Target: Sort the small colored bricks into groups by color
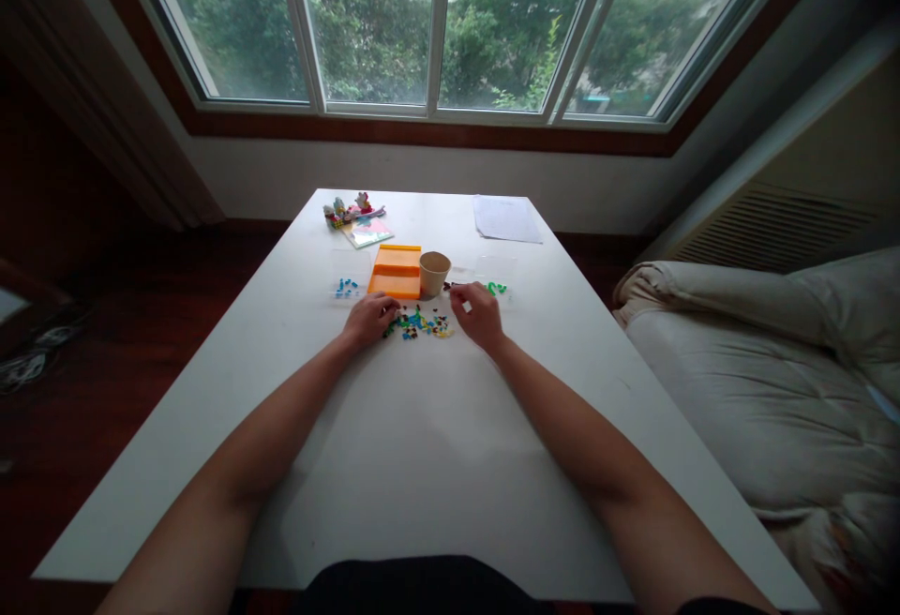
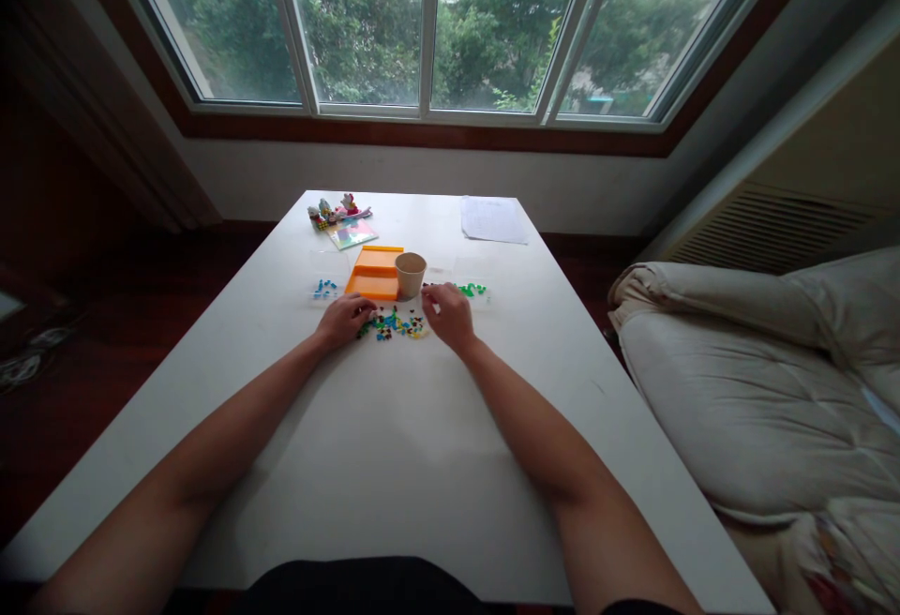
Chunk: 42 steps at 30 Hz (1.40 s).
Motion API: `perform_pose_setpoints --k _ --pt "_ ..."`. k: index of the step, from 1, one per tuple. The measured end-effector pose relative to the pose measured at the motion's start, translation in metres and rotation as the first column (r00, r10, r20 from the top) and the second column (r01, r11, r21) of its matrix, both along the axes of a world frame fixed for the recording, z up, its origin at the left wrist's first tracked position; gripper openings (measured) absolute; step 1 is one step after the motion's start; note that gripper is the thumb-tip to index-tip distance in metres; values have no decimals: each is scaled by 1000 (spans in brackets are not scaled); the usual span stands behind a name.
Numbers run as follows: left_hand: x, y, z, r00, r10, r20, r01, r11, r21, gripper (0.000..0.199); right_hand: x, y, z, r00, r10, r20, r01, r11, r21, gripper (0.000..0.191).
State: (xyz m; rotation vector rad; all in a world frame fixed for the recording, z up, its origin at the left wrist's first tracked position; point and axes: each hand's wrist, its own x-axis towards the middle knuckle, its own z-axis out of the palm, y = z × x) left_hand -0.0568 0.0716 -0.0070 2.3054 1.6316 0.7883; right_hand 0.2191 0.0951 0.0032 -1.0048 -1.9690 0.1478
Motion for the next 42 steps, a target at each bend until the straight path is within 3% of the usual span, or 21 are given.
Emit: perform_pose_setpoints --k 2,4,11,33,42 --pt "-1 0 0 1000 7 4 -7 1000 2 21 -15 -9 -1 970 185 156 -182 983 -32 21" --pt "-1 -1 -1 1000 21 8 -21 1000 9 20 -25 -13 -3 924 277 264 -270 961 -65 21" --pt "-3 2 -4 998 65 19 -65 998 25 21 -34 -20 -15 832 327 448 -325 942 -84 41" --pt "-4 1 -5 998 68 9 -68 998 15 21 -38 -23 -11 820 429 379 -421 901 -109 21" --pt "-4 0 -3 998 67 -12 -67 998 14 21 -39 -26 -10 830 393 395 -387 917 -100 13"
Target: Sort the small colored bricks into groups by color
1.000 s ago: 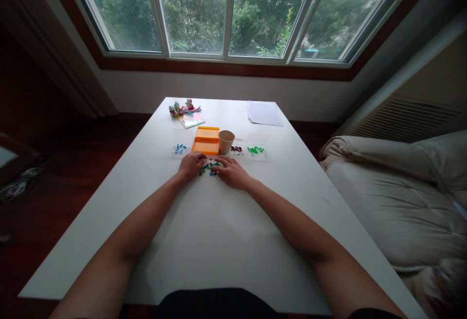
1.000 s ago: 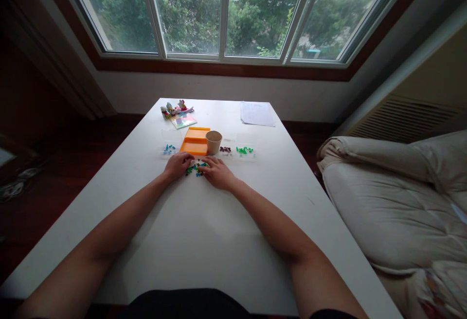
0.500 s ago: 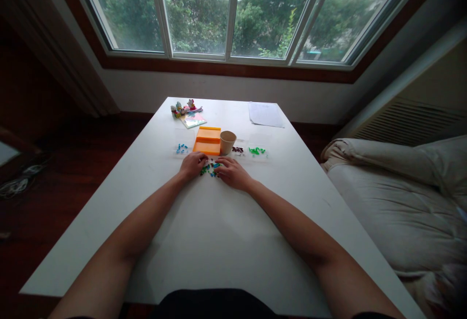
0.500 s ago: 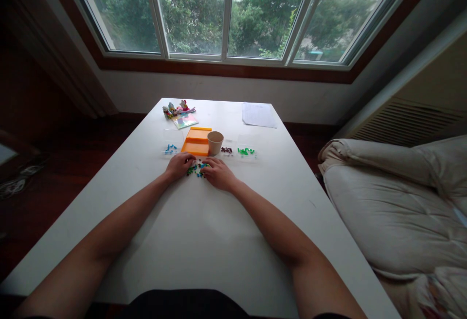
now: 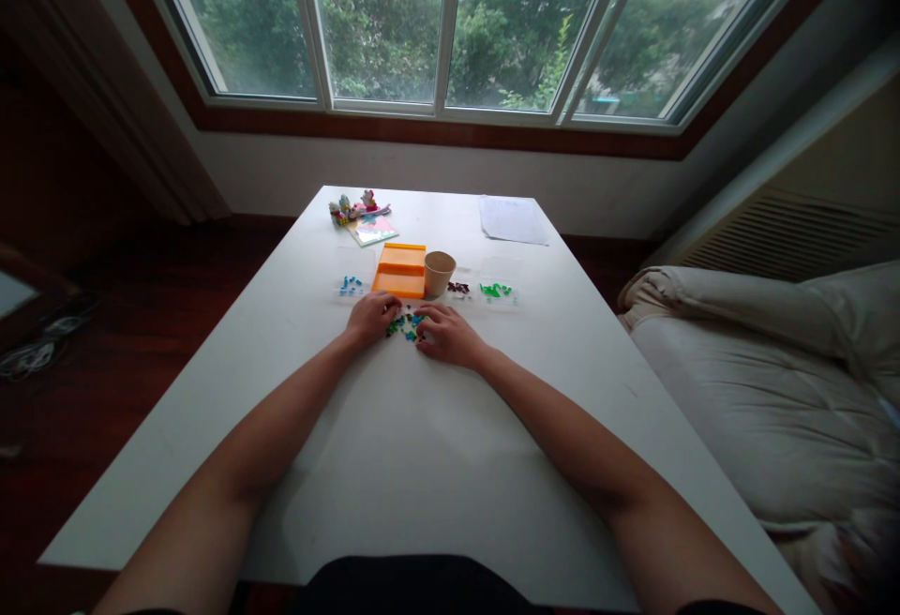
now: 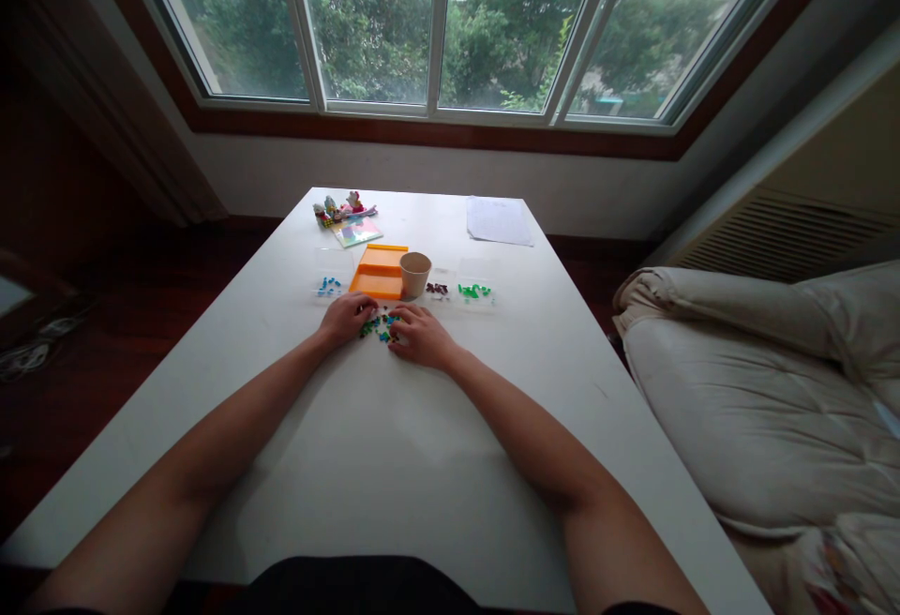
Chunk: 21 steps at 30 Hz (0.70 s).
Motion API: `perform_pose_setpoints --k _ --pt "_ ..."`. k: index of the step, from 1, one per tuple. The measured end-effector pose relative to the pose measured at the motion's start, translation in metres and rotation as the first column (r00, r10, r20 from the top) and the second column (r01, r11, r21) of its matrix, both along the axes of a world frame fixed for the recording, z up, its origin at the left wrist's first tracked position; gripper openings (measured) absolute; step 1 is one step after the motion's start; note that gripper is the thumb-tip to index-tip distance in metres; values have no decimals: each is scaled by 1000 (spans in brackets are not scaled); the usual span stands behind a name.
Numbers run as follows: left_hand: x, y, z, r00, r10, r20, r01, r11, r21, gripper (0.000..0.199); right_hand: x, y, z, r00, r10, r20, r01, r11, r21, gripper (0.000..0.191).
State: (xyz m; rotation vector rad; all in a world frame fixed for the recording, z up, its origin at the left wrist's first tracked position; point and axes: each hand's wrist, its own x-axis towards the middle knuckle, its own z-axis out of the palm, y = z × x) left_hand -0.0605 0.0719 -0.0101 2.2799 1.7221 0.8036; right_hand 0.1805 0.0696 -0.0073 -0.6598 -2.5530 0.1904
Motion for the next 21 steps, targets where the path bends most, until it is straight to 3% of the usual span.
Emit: perform_pose_setpoints --k 6,14,21 --pt "1 -1 1 1000 13 -20 -13 1000 -12 21 -2 3 -5 1000 23 -4 -23 1000 7 7" --pt "0 1 0 1000 -9 -20 9 1000 6 21 7 7 0 999 31 -10 -31 999 12 17" --pt "-1 2 -3 1000 -14 -9 14 1000 6 21 7 8 3 999 10 42 -13 999 48 8"
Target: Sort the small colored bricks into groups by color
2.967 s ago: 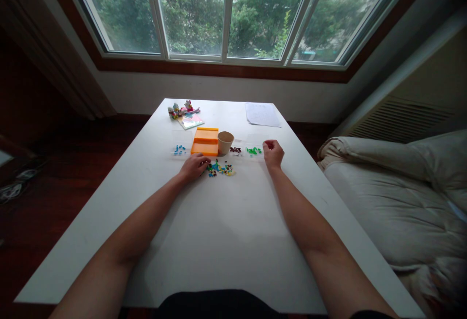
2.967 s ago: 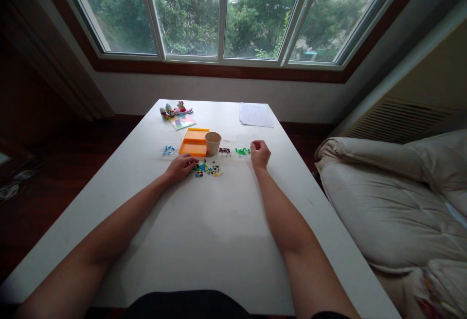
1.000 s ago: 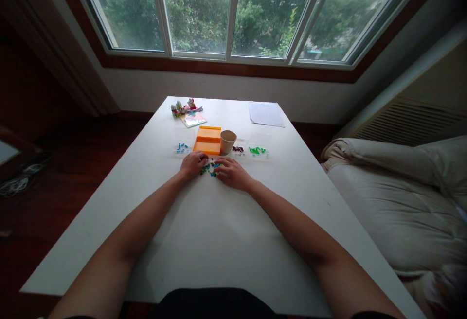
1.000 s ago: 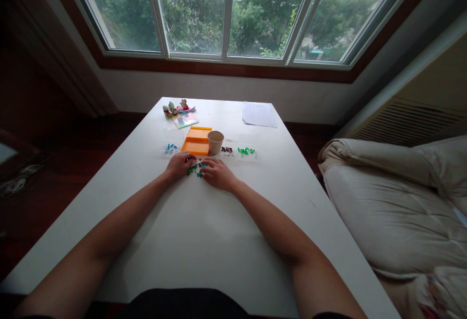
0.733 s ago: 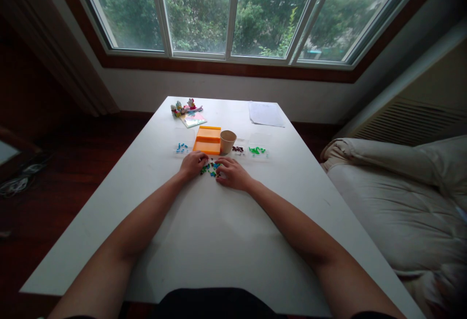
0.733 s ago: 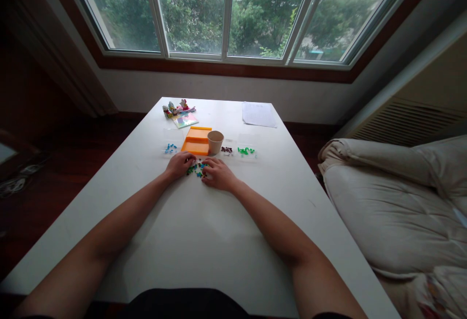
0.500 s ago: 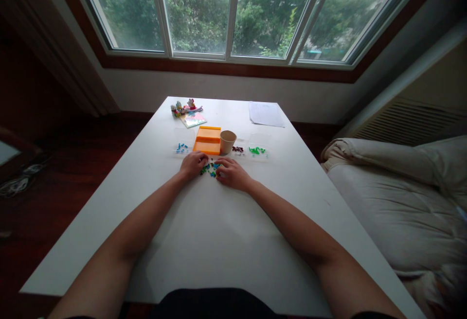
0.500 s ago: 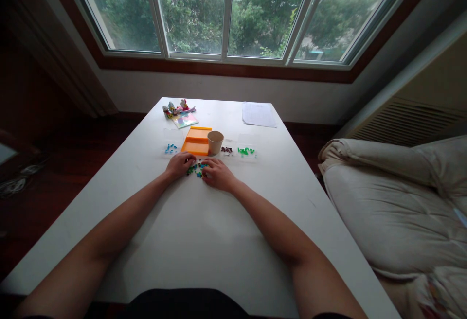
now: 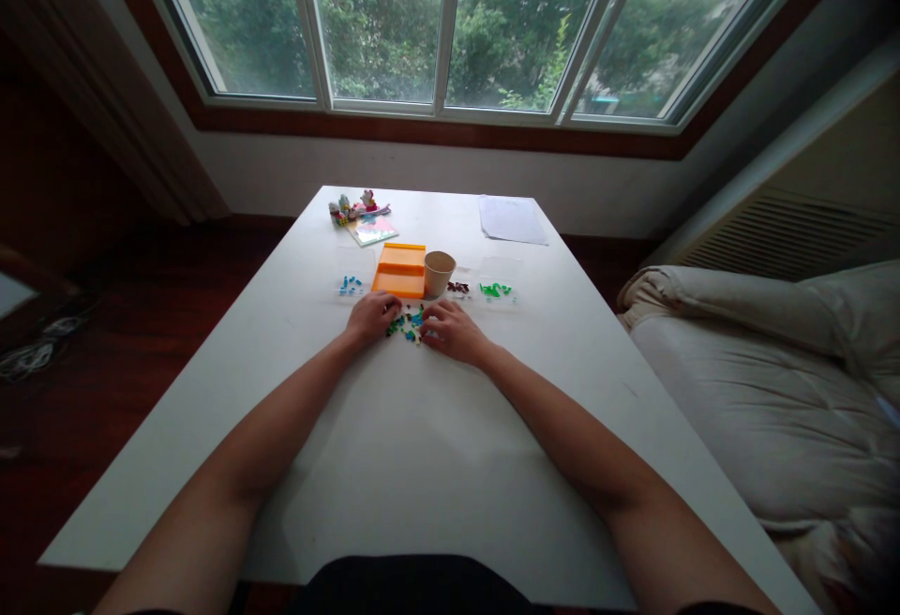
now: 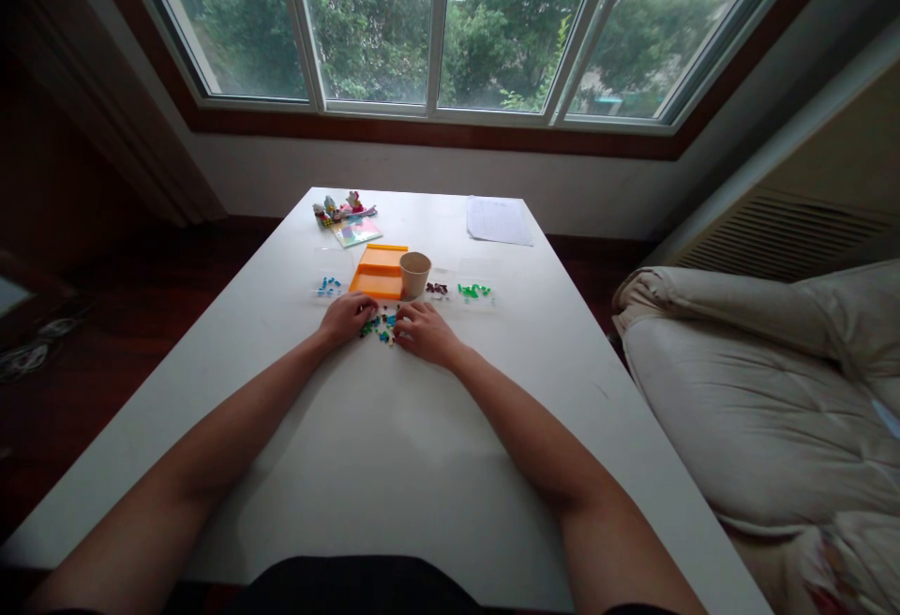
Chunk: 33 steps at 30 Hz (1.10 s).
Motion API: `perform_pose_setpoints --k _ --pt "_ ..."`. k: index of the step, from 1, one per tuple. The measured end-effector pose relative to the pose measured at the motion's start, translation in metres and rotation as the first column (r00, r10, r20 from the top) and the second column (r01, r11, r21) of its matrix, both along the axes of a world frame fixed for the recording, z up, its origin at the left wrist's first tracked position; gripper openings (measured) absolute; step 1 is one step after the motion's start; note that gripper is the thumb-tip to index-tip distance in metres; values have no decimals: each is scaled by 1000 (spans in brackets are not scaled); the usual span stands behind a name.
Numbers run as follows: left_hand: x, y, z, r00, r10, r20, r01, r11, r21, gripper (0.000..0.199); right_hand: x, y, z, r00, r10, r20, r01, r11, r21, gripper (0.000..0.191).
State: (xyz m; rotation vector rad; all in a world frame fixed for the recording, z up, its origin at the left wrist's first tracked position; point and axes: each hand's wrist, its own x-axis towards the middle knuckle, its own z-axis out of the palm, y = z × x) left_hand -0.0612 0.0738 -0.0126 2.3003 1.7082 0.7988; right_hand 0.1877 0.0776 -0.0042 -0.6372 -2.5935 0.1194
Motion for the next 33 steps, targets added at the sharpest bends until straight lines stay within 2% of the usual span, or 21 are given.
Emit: perform_pose_setpoints --k 23,33 --pt "0 -2 2 1000 -5 5 5 1000 -7 22 5 5 -4 999 -21 -40 20 999 -43 10" --pt "1 -5 8 1000 -12 26 12 1000 -20 22 -3 -3 -1 1000 15 -25 -17 999 -43 10"
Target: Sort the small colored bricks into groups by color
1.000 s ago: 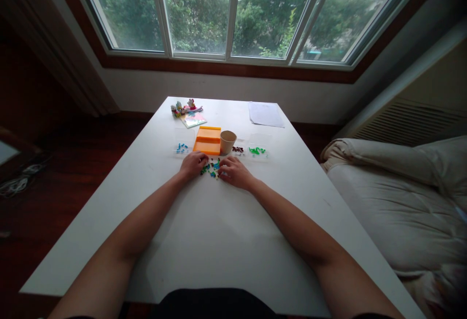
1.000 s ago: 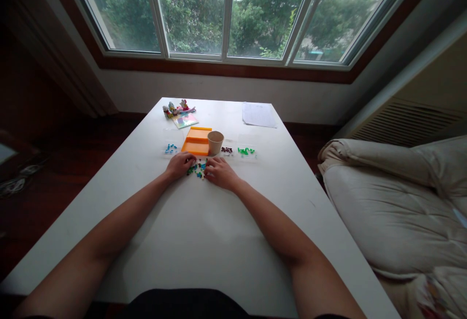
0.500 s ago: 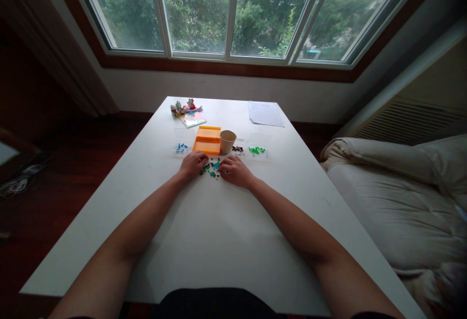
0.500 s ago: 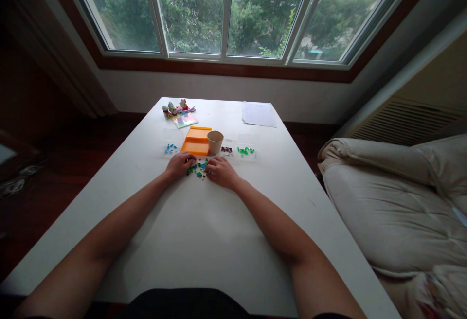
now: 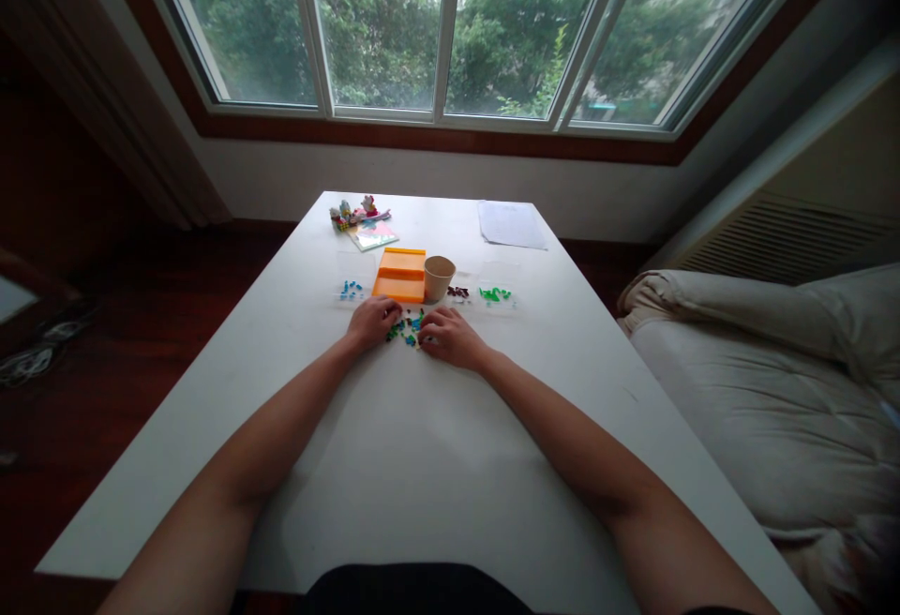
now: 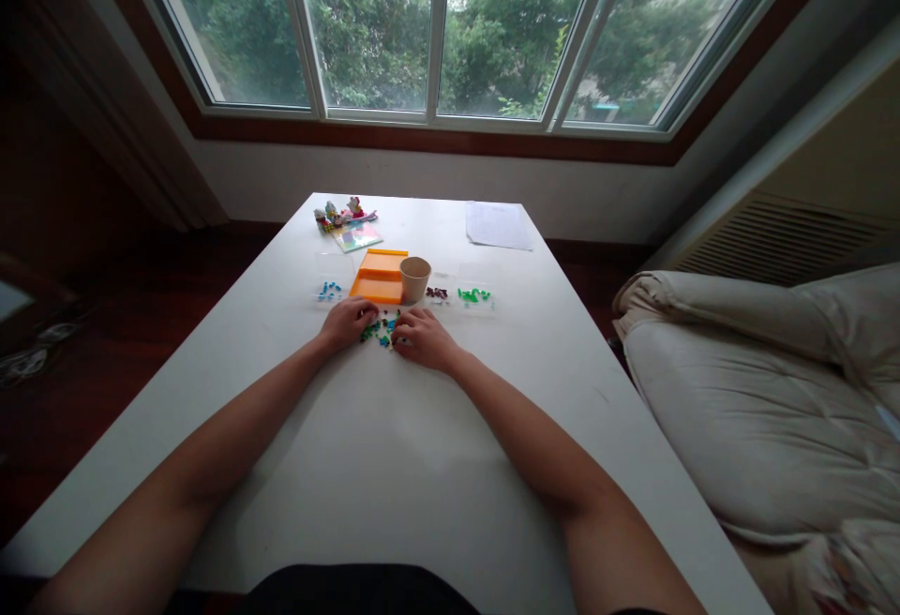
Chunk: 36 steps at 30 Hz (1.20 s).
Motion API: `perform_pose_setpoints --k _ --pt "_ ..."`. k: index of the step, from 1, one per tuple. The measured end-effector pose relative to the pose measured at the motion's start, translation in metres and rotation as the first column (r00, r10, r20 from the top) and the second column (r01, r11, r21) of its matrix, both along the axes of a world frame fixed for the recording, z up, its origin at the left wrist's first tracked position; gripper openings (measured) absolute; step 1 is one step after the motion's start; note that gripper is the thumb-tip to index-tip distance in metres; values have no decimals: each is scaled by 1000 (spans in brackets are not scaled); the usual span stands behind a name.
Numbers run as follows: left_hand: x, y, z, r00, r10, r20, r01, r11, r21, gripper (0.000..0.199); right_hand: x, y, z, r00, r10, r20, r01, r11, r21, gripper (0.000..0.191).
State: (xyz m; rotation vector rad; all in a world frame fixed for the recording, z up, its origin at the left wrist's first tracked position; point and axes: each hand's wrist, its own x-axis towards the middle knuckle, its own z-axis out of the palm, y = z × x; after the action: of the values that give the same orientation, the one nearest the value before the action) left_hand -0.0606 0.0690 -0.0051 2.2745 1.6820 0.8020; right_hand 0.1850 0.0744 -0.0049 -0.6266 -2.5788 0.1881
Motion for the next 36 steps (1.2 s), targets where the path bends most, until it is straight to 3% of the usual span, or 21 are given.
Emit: perform_pose_setpoints --k 12,17,19,23,28,32,36 --pt "1 0 -1 1000 12 -6 -12 1000 -7 22 1 5 -3 997 -41 -63 41 999 2 11" --pt "1 -1 0 1000 5 -11 -5 1000 -6 22 12 18 -4 945 -207 -253 195 978 -74 15" --pt "1 -1 1 1000 8 -15 -8 1000 -15 22 19 24 -5 882 -335 -332 306 942 -139 16" --pt "1 -1 1 1000 4 -18 -4 1000 -19 22 34 40 -6 722 -572 -389 526 819 -229 21" --pt "2 -1 1 1000 12 -9 -12 1000 -14 22 49 59 -4 615 -708 -347 664 703 -256 26" --pt "2 -1 0 1000 7 -5 -7 1000 -24 22 52 58 -3 662 -673 -330 628 738 -246 28" --pt "1 1 -2 1000 -3 -6 3 1000 -10 22 43 43 -5 838 -469 -278 427 882 -200 20"
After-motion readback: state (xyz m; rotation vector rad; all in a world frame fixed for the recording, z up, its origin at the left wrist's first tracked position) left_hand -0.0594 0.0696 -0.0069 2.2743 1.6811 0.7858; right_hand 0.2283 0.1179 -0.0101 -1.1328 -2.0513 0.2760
